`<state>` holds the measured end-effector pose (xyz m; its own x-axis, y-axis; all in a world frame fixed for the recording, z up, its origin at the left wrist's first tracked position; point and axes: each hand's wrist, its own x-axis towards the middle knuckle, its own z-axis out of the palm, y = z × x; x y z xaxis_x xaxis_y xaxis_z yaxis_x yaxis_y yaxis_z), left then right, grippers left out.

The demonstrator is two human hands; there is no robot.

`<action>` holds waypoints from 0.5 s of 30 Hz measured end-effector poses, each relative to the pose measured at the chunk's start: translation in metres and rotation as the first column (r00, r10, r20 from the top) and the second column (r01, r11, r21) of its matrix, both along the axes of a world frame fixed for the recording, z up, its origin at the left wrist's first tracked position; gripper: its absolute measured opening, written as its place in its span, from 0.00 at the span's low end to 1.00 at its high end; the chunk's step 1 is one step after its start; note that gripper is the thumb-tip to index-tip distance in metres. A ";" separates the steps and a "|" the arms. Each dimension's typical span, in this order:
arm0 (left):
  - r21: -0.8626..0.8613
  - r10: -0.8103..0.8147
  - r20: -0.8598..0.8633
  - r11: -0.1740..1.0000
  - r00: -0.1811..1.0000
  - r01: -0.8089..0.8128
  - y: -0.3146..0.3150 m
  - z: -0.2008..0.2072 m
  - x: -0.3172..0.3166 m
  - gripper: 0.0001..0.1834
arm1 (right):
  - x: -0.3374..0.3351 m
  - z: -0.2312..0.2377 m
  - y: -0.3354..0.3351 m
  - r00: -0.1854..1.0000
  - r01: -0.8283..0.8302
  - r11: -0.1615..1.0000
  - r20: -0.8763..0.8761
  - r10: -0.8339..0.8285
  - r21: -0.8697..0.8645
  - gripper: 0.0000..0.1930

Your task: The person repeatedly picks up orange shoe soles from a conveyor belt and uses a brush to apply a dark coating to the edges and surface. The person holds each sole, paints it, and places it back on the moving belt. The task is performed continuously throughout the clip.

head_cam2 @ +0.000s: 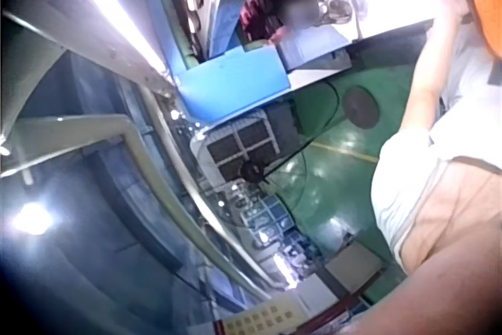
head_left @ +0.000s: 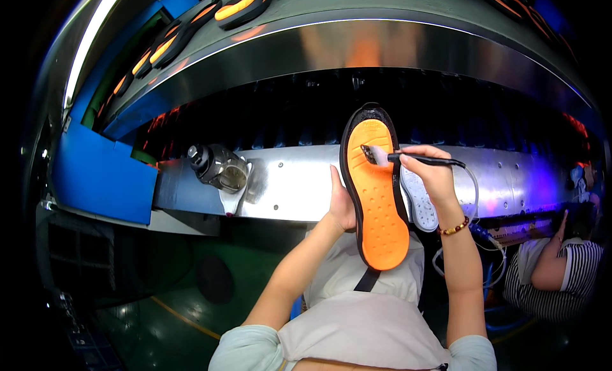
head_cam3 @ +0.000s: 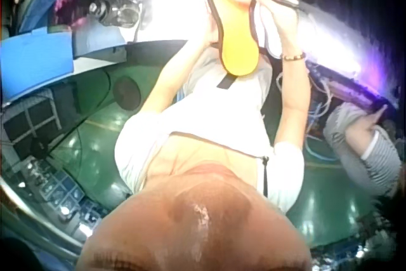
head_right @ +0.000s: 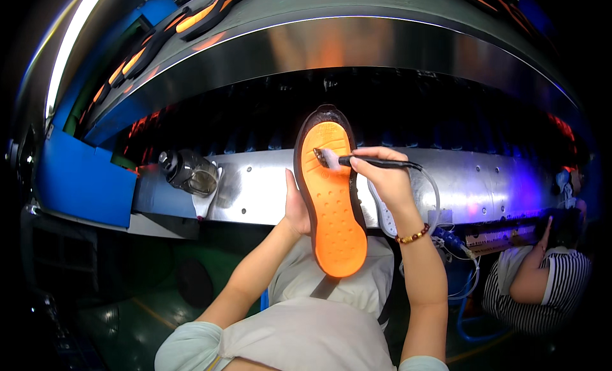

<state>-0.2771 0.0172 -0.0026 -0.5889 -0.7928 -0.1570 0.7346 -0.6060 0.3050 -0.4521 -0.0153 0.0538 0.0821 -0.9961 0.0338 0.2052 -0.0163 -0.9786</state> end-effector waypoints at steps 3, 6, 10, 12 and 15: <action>-0.020 0.066 0.005 0.998 0.998 -0.066 0.004 -0.004 -0.009 0.46 | 0.007 0.002 -0.013 0.996 0.074 0.997 -0.047 -0.075 -0.024 0.08; -0.037 0.113 0.029 0.993 0.993 -0.112 0.006 -0.006 -0.021 0.44 | 0.016 0.004 -0.018 0.980 0.160 0.981 -0.106 -0.171 -0.110 0.08; 0.012 0.206 0.218 0.977 0.954 -0.214 0.007 -0.008 -0.025 0.41 | 0.045 -0.005 0.003 0.891 0.112 0.870 -0.338 -0.301 -0.480 0.07; 0.027 0.256 0.346 0.959 0.903 -0.282 0.001 -0.008 -0.015 0.41 | 0.048 0.012 0.032 0.797 -0.073 0.805 -0.520 -0.308 -0.589 0.06; -0.099 0.312 0.305 0.950 0.900 -0.296 -0.001 0.008 0.005 0.43 | 0.033 0.013 0.069 0.789 -0.204 0.849 -0.595 -0.152 -0.488 0.04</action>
<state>-0.2721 0.0159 0.0058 -0.2454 -0.9367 -0.2498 0.7426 -0.3473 0.5727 -0.4190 0.0541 0.0668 0.2878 -0.8406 0.4589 -0.4011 -0.5409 -0.7393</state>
